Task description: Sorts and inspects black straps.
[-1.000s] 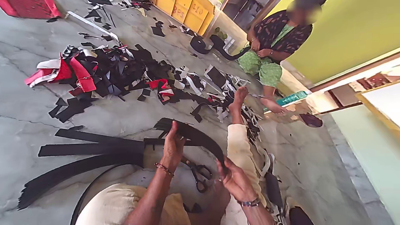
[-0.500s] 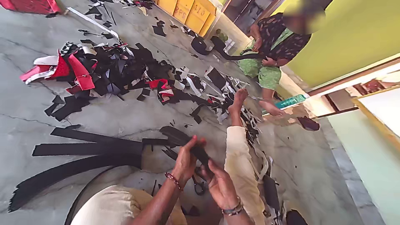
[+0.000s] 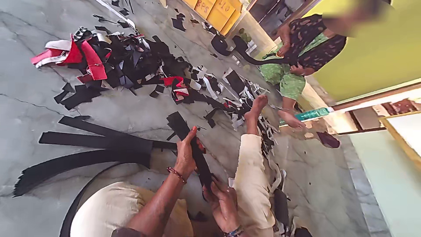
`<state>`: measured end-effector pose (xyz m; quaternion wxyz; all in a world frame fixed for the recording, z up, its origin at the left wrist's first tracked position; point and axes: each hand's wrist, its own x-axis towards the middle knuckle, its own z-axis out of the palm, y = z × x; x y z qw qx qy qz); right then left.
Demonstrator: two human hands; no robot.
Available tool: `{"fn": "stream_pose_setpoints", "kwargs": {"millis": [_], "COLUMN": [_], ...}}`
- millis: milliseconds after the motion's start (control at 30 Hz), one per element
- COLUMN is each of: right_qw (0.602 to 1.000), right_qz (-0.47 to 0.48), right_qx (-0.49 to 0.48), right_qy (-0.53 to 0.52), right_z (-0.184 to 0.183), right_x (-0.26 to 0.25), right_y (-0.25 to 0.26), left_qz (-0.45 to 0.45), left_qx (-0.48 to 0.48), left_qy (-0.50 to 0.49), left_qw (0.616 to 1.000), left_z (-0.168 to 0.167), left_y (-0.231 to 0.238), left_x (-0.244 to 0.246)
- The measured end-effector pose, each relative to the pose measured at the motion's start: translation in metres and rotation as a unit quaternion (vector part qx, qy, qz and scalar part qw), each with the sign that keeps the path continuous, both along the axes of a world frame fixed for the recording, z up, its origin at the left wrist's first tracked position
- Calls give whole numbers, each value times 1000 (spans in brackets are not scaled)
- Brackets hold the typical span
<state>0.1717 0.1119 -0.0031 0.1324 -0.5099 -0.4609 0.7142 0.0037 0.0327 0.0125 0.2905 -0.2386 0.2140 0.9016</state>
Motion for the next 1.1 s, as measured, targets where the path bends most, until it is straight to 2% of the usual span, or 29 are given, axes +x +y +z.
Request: {"fn": "stream_pose_setpoints", "kwargs": {"millis": [200,367,567,667,900,1000,1100], "right_qw": [998,997,993,984,965,963,966], "right_qz": [25,36,90,131,197,192,191], "right_qx": [-56,-59,-76,-117,-134,-137,-122], "right_qy": [-3,-15,-8,28,111,127,123], "right_z": [-17,-16,-33,-38,-45,-37,-16], "right_x": [3,1,6,6,-6,-11,-15], "right_y": [2,5,17,26,32,27,19], "left_qz": [3,27,45,90,152,152,150], "left_qx": [-82,-92,-179,-228,-329,-365,-361], "left_qy": [163,198,238,313,495,550,584], "left_qw": [983,976,953,918,789,735,711], "left_z": [1,9,8,5,-4,-5,-7], "left_y": [4,3,4,8,6,2,1], "left_x": [22,31,44,51,49,51,53]}}
